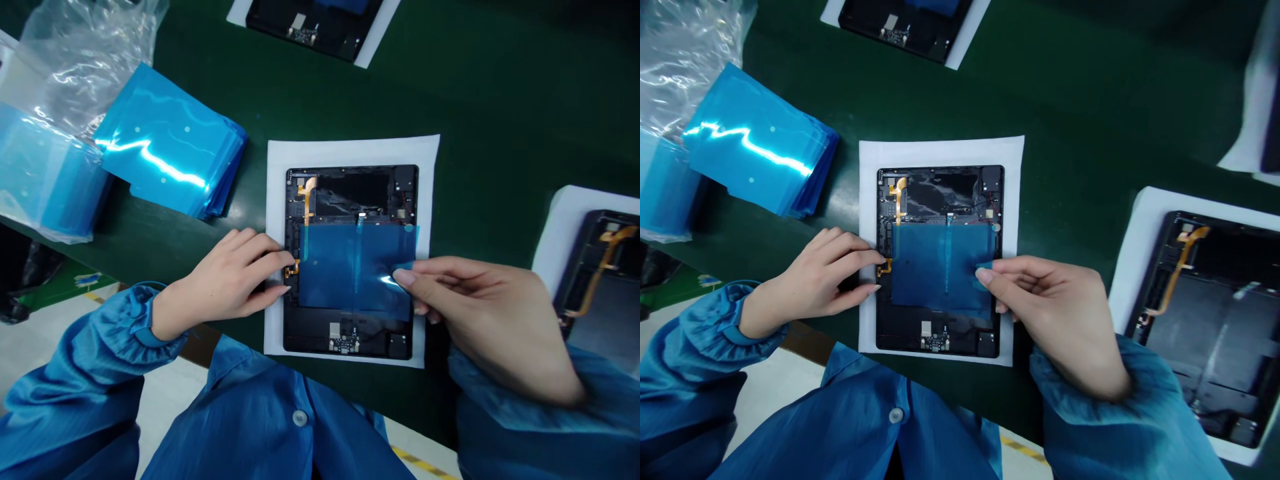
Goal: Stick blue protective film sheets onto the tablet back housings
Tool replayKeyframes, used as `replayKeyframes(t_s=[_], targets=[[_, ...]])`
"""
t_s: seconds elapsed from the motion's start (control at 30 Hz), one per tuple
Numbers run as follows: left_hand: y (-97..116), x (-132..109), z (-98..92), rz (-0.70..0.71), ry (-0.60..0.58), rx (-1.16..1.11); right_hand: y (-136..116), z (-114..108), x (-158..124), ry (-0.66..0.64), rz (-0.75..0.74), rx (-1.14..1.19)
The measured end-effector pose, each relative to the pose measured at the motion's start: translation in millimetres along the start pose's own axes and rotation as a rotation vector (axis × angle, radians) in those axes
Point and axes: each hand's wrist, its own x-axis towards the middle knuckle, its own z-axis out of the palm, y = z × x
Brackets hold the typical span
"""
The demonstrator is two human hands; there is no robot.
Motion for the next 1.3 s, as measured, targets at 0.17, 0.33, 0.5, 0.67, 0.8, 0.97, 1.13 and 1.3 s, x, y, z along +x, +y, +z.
replayKeyframes(t_s=[0.17, 0.33, 0.5, 0.67, 0.8, 0.97, 1.13, 1.3], targets=[[0, 0, -0.4, -0.015, -0.015, 0.002, 3, -2, 1, -0.019, -0.082, -0.037], [0, 0, -2.8, -0.025, -0.011, 0.000, 7, -4, 2, -0.064, -0.180, -0.060], [4, 11, -9.9, -0.017, -0.055, 0.094, 14, -6, 3, -0.016, -0.294, -0.102], [18, 57, 3.8, 0.130, -0.229, 0.234, 16, -12, 8, 0.133, -0.380, -0.141], [31, 99, 24.9, 0.207, -0.331, 0.201, 18, -17, 11, 0.146, -0.463, -0.176], [16, 88, 18.5, 0.078, -0.250, 0.116, 19, -8, 5, 0.099, -0.834, -0.410], [-11, 33, -0.1, -0.218, -0.188, 0.101, 5, 19, 15, -0.280, -1.367, -0.942], [-15, 23, 1.3, -0.251, -0.370, 0.073, -15, 34, 45, -0.273, -1.413, -1.188]])
